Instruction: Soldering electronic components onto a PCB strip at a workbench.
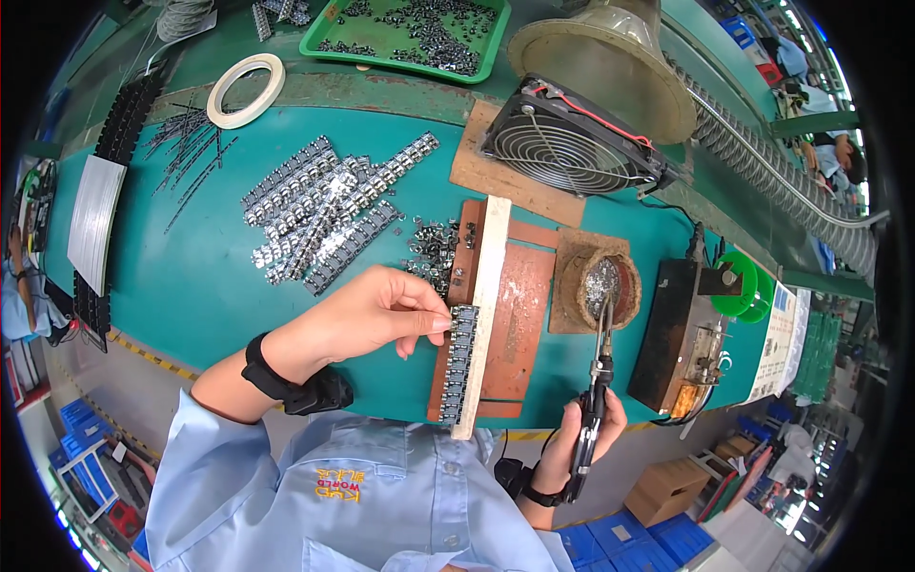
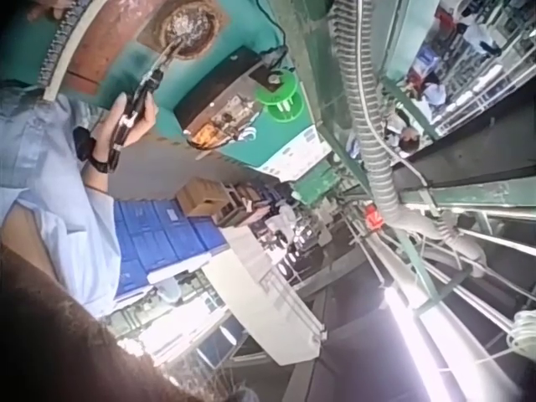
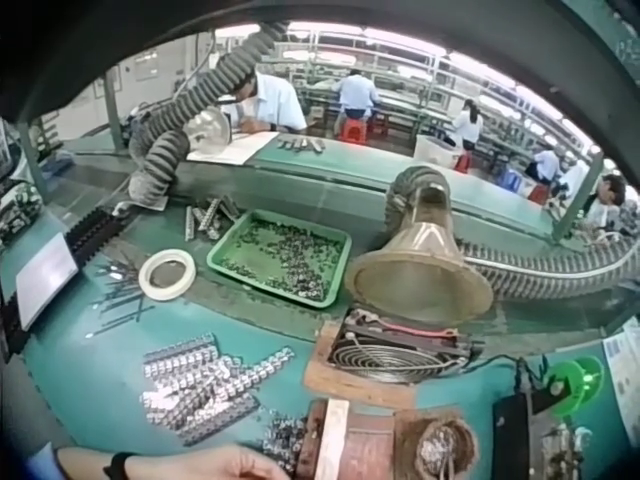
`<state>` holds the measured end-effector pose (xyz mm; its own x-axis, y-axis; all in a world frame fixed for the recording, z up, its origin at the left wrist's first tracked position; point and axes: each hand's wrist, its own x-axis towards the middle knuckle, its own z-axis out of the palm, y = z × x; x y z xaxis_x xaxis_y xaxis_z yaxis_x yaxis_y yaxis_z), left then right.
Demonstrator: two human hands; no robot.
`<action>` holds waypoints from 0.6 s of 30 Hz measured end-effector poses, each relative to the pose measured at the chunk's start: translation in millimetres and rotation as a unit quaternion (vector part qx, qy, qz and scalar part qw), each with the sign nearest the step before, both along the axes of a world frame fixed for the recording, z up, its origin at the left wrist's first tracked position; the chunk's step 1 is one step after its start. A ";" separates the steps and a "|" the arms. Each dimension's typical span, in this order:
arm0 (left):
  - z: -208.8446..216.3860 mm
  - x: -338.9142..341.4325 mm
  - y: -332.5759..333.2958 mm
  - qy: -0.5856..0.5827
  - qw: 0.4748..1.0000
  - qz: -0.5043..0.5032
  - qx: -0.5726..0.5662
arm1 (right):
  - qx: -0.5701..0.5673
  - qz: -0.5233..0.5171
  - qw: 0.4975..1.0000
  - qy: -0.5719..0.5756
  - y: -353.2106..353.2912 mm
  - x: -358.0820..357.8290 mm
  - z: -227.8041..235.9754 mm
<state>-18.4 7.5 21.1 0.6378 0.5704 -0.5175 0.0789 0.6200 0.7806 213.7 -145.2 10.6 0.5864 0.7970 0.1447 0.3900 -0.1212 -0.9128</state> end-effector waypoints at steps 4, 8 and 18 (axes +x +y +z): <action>2.1 1.2 -0.9 -0.007 1.000 0.008 -0.003 | 0.051 -0.015 0.996 0.071 0.8 -5.1 2.6; 6.7 1.2 -1.1 -0.001 1.000 0.014 -0.007 | 0.095 0.043 0.990 0.095 10.2 -13.3 1.7; 22.3 -8.6 -16.5 0.321 0.813 0.020 0.486 | 0.093 0.121 0.986 0.067 11.9 -3.6 -17.1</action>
<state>-27.0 -9.0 43.4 0.3859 0.9221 -0.0280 0.6576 -0.2536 0.7094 210.1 -133.3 -6.5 0.4055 0.8832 0.2359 0.2622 0.1349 -0.9556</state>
